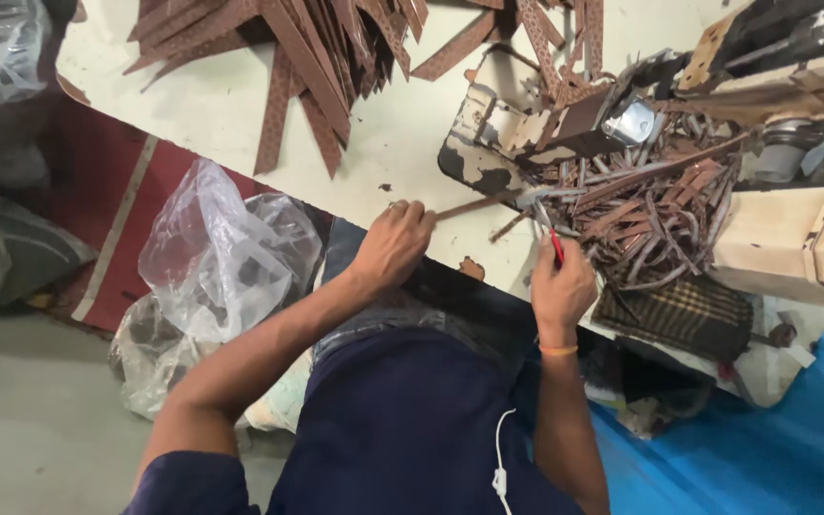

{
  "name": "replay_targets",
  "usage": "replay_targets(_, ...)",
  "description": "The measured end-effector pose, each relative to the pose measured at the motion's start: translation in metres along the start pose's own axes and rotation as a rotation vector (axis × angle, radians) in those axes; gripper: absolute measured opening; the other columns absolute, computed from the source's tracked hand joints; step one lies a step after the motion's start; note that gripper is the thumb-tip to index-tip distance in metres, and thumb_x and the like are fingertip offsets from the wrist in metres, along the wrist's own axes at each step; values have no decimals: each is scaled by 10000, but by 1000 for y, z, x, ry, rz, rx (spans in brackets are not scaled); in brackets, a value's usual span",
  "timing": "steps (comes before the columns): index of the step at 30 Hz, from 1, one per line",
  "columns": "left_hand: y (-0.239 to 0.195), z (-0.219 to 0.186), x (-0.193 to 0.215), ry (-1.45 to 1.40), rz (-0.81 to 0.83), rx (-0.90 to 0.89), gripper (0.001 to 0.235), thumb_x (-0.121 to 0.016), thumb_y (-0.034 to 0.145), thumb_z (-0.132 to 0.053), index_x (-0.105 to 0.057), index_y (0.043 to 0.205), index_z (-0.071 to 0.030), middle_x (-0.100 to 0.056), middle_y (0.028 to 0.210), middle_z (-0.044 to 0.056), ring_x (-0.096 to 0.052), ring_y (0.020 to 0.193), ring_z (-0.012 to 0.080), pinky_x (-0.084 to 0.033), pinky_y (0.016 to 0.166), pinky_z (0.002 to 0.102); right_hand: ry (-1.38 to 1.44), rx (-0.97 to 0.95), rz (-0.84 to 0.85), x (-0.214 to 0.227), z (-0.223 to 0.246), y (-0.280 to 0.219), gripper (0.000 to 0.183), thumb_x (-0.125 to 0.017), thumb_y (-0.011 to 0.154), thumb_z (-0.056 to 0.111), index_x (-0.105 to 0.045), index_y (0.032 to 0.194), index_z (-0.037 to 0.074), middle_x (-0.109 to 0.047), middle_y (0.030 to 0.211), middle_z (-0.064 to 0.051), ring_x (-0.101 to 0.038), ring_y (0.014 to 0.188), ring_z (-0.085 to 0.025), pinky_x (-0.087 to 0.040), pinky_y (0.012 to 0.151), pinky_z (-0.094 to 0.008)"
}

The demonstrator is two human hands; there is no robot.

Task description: Trimming and preparing patterned leather or synthetic strips for shoe manufacturing.

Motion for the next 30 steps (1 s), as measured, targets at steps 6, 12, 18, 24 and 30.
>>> replay_targets(6, 21, 8, 5, -362, 71, 269, 193, -648, 965, -166, -698, 873, -3, -680, 865, 162, -667, 770, 335, -547, 720, 444, -98, 418, -383, 39, 71, -2, 255, -734, 936, 270, -722, 1102, 76, -720, 1126, -158, -646, 1093, -356, -459, 1000, -431)
replay_targets(12, 1, -10, -7, -1206, 230, 466, 252, -725, 922, -233, -780, 1052, -25, -797, 934, 122, -733, 840, 150, -572, 797, 339, 1250, -243, 554, -22, 80, -8, 258, -668, 1001, 181, -741, 1127, -32, -756, 1065, -67, -667, 990, -137, -513, 920, -265)
replay_targets(18, 106, 125, 21, -274, -548, 225, 266, -610, 992, -179, -744, 1202, -83, -715, 1263, 151, -726, 1004, 335, -576, 861, 413, 1221, -217, 330, 7, 89, 3, 243, -681, 969, 95, -691, 1183, -20, -724, 870, -96, -699, 783, -178, -577, 764, -301)
replay_targets(24, 176, 147, 149, -238, -594, 254, 171, -634, 1031, -129, -693, 1118, 7, -707, 998, 207, -669, 777, 361, -518, 676, 460, 1152, -130, 264, 4, 61, -5, 192, -636, 1036, 103, -705, 1105, -62, -737, 934, -85, -706, 860, -148, -561, 779, -287)
replay_targets(30, 158, 132, 167, -110, -547, 110, 115, -723, 1034, -155, -705, 1053, -43, -706, 934, 194, -663, 833, 377, -515, 715, 490, 1133, -215, 143, 39, 79, -10, 214, -621, 1058, 121, -711, 1091, -70, -734, 946, -96, -704, 849, -160, -588, 804, -311)
Point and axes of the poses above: each hand's wrist, its own y-axis towards the middle knuckle, its own x-axis out of the back of the hand, z = x × y, the point moved 1 cm from there along y, towards the middle knuckle
